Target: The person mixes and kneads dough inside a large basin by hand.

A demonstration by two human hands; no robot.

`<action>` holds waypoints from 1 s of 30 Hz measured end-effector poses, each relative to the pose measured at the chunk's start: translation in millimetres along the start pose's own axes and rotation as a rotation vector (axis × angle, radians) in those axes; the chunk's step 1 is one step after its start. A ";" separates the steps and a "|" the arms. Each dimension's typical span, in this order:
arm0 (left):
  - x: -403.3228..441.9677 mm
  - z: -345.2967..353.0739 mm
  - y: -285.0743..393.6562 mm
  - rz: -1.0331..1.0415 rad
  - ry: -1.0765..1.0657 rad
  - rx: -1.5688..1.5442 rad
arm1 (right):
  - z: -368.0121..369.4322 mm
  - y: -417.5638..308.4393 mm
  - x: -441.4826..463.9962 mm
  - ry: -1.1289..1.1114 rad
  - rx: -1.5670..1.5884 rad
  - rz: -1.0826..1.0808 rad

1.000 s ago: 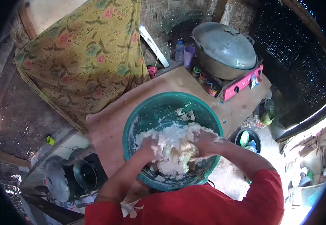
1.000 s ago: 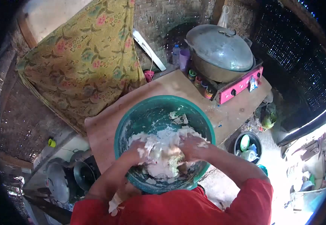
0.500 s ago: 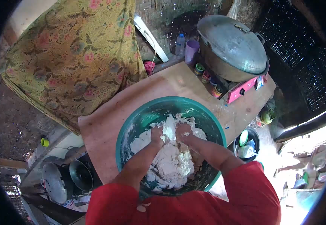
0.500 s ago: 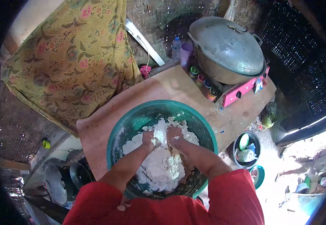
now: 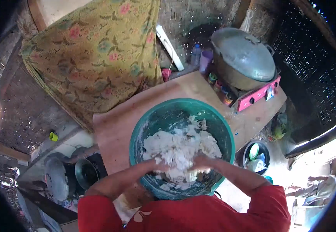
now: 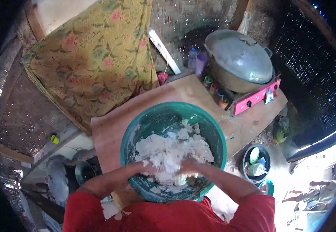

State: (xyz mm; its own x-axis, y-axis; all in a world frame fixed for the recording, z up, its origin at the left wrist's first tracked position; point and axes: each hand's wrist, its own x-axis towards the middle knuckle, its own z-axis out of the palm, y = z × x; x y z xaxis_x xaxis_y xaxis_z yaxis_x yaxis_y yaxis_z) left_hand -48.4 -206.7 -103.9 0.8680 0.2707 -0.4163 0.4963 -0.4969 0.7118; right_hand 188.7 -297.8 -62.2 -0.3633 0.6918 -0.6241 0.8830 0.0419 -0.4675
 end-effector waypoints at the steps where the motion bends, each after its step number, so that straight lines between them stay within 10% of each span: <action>1: -15.4 11.9 9.0 0.001 -0.008 0.036 | 7.4 -22.4 -8.8 -0.016 -0.132 0.044; 10: 6.8 60.0 -1.4 -0.118 0.437 0.397 | 110.7 18.9 79.0 0.102 -0.373 0.106; 15: 54.1 -28.3 -1.4 -0.200 0.210 0.518 | 75.3 56.6 134.0 0.518 -0.302 0.198; 24: 137.0 26.3 -113.9 -0.227 0.921 -0.261 | 24.1 64.1 183.5 0.829 -0.184 0.333; 26: 87.2 -16.6 -14.1 -0.438 0.831 0.330 | 41.3 78.1 233.1 0.433 -0.281 0.658; 28: 95.8 8.4 -47.4 -0.338 0.484 0.474 | 33.3 57.5 154.2 0.711 -0.338 0.289; 30: 64.8 -17.9 -6.9 -0.289 0.129 0.523 | -26.6 20.0 56.1 0.407 -0.365 -0.022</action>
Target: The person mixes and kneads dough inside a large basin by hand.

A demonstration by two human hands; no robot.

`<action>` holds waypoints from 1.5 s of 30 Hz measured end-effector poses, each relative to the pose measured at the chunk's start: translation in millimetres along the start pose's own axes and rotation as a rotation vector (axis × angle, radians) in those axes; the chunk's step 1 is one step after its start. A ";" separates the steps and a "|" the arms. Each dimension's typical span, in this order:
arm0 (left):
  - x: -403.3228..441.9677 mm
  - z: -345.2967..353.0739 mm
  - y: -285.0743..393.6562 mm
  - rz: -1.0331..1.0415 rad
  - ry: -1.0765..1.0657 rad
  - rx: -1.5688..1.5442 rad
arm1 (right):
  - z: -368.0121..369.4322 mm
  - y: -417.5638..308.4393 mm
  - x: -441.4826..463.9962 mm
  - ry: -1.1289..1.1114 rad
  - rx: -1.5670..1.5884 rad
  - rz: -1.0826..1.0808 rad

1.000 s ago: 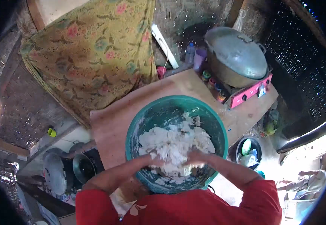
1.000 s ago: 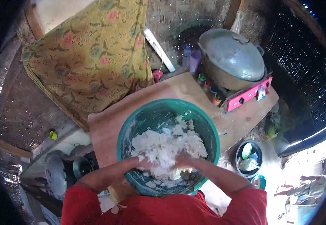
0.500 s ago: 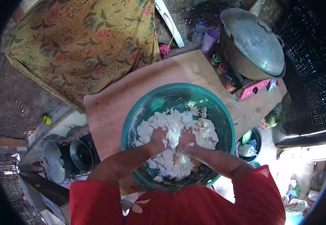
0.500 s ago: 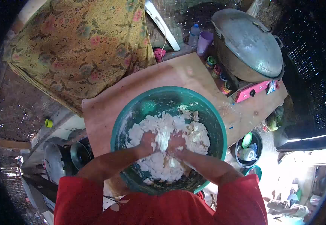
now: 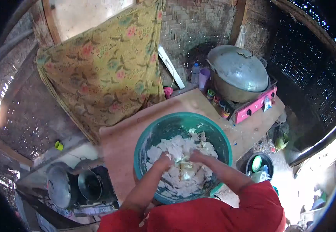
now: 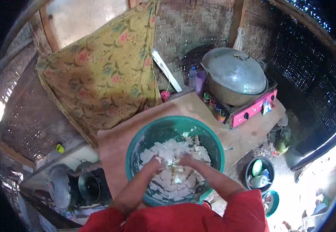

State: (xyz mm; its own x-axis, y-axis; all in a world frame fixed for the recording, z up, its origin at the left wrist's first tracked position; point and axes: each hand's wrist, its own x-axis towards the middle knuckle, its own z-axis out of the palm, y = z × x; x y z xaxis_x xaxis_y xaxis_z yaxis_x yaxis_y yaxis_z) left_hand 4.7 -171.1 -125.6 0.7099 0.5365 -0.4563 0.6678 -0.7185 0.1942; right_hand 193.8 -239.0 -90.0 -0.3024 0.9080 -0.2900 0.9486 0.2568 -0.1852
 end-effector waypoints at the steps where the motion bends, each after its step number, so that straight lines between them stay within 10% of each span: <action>1: -41.7 -55.2 25.2 0.048 -0.162 -0.006 | -48.3 -4.8 -26.9 -0.080 0.022 -0.115; 4: -45.5 0.8 11.0 0.018 0.407 -0.426 | -92.0 10.5 -41.1 0.154 0.200 -0.024; 7: -16.1 30.7 -14.7 0.109 0.296 -0.432 | -35.1 77.1 33.0 0.109 -0.060 0.195; 9: -14.9 36.4 -17.1 0.127 0.366 -0.658 | 29.9 106.8 78.0 0.033 0.836 0.086; 12: -3.5 34.1 -28.2 0.254 0.567 -0.886 | 46.1 60.6 112.4 -0.067 0.757 0.265; 16: -45.3 -15.2 -25.2 0.245 0.296 -0.601 | -59.4 25.4 50.8 -0.009 0.574 0.303; 18: -71.3 -64.9 12.3 -0.062 0.189 -0.977 | -72.0 56.2 25.8 0.108 0.258 0.157; 19: -51.6 -48.3 -11.5 0.039 0.088 -0.341 | -73.5 67.1 21.2 0.138 0.123 0.156; 20: -56.0 -57.4 -9.8 0.043 0.078 -0.353 | -66.5 74.6 22.4 0.108 0.034 0.288; 22: -66.4 -92.9 0.4 -0.012 0.244 -0.236 | 23.3 121.3 73.2 0.342 0.519 0.535; 24: -40.4 -65.2 -10.8 -0.023 0.345 -0.308 | 68.9 152.1 97.9 0.036 1.181 0.473; 26: -21.4 -29.5 -23.1 0.031 0.522 -0.694 | -20.6 73.2 67.1 -0.241 1.145 0.565; 28: -36.0 -69.7 -12.1 0.121 0.572 -0.744 | -2.6 53.9 74.5 0.001 0.763 -0.033; 30: -49.4 -91.8 -3.2 -0.037 0.721 -0.597 | -22.8 11.5 34.1 0.082 0.170 0.297; 32: -60.8 -107.6 -2.0 -0.039 0.700 -0.596 | -27.7 26.6 22.2 -0.327 0.275 0.146; 35: -50.2 -94.9 -13.0 -0.014 0.632 -0.477 | -37.0 81.0 32.9 0.298 0.919 -0.134; 38: -49.1 -81.6 -9.9 0.046 0.677 -0.625 | -23.7 104.7 79.3 0.393 -0.190 -0.043; 40: -62.5 -111.2 2.9 0.070 0.652 -0.662 | -24.7 83.7 102.9 -0.331 1.134 0.319; 45: -56.5 -120.8 -1.2 -0.018 0.769 -0.607 | -50.5 42.4 136.9 -0.416 1.314 0.377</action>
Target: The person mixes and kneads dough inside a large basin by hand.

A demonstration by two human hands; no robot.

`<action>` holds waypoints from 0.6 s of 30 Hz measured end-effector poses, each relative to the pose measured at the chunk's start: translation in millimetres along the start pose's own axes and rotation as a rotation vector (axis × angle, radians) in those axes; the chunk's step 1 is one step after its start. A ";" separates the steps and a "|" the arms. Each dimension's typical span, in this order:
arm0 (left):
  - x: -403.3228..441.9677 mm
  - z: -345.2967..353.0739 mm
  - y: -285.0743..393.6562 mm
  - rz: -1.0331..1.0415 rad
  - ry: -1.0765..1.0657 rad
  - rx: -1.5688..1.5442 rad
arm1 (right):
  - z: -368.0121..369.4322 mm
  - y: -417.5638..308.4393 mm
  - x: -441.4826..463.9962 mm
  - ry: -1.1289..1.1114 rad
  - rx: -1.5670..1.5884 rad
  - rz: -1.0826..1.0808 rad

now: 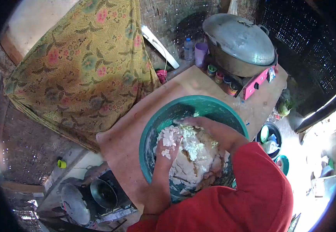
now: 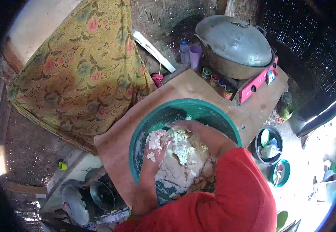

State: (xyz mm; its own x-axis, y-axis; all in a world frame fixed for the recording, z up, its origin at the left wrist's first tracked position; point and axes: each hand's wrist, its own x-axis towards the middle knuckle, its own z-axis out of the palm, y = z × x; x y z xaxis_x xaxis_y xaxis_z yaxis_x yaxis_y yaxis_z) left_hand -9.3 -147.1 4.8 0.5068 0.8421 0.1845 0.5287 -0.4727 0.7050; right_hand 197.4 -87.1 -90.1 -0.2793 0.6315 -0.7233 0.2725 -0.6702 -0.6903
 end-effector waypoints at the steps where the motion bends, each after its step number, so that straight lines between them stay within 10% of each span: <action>1: 5.1 -0.7 0.7 0.040 0.059 0.037 | 3.2 -0.7 2.0 -0.004 -0.015 -0.024; 11: 13.5 35.8 -69.1 -0.009 -0.014 -0.258 | 90.3 16.9 -97.2 0.096 -0.946 -0.186; 15: 25.3 7.6 -9.6 -0.531 -0.543 0.115 | 136.5 55.2 -168.3 0.254 -0.999 -0.372; 18: 1.0 31.7 -29.5 -0.452 -0.732 0.321 | 145.5 101.7 -171.7 0.296 -1.423 -0.407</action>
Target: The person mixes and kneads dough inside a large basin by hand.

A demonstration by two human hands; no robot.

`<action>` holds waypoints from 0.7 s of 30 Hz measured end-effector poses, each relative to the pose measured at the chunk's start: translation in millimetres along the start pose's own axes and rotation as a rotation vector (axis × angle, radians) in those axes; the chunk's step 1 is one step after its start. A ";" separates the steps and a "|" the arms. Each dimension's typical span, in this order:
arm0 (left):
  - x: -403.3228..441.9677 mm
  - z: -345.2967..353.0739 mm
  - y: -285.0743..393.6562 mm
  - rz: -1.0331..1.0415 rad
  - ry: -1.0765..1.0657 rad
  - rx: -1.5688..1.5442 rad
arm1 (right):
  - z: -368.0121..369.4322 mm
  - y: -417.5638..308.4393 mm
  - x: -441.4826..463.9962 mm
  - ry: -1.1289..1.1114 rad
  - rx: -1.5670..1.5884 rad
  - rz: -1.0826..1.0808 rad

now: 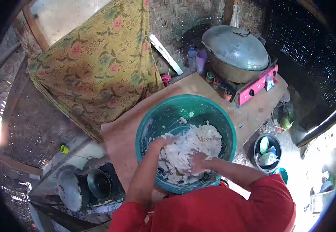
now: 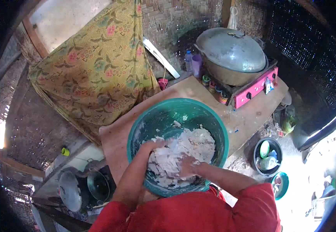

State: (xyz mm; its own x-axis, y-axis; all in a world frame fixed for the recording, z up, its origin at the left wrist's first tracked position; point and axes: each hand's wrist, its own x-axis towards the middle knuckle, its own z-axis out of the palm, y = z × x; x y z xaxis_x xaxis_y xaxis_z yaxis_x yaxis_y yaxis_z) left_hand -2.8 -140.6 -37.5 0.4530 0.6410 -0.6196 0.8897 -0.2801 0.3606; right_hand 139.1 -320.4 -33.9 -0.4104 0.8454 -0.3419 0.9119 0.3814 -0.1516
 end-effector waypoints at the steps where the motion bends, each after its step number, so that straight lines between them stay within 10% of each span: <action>1: -39.0 -7.0 16.7 0.029 0.002 0.054 | -5.8 6.6 -13.0 0.003 -0.003 0.001; 7: -68.2 61.8 -19.9 0.323 -0.078 0.513 | -65.5 38.1 -51.5 -0.255 0.354 -0.064; 9: -110.6 50.1 15.4 0.402 0.108 0.477 | -25.8 59.4 -26.6 -0.096 -0.063 -0.108; 11: -40.8 94.5 -2.0 0.262 -0.115 0.561 | 150.0 98.6 39.6 0.319 -1.295 -0.227; 14: -12.6 72.3 25.7 0.094 -0.279 0.609 | 141.0 96.9 84.0 0.542 -0.864 -0.040; 17: 35.5 76.7 7.3 0.040 -0.170 0.567 | 160.5 100.2 112.3 0.501 -1.499 0.255; 21: 99.7 77.7 -21.1 0.010 -0.077 0.274 | 97.8 126.9 156.6 0.070 -0.069 0.158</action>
State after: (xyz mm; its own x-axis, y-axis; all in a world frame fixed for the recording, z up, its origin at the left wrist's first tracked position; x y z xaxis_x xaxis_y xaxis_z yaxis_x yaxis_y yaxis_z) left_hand 28.0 -126.3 -161.0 0.4558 0.5839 -0.6719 0.8627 -0.4755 0.1720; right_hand 190.7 -176.2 -197.4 -0.2637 0.9197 -0.2910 0.9636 0.2648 -0.0362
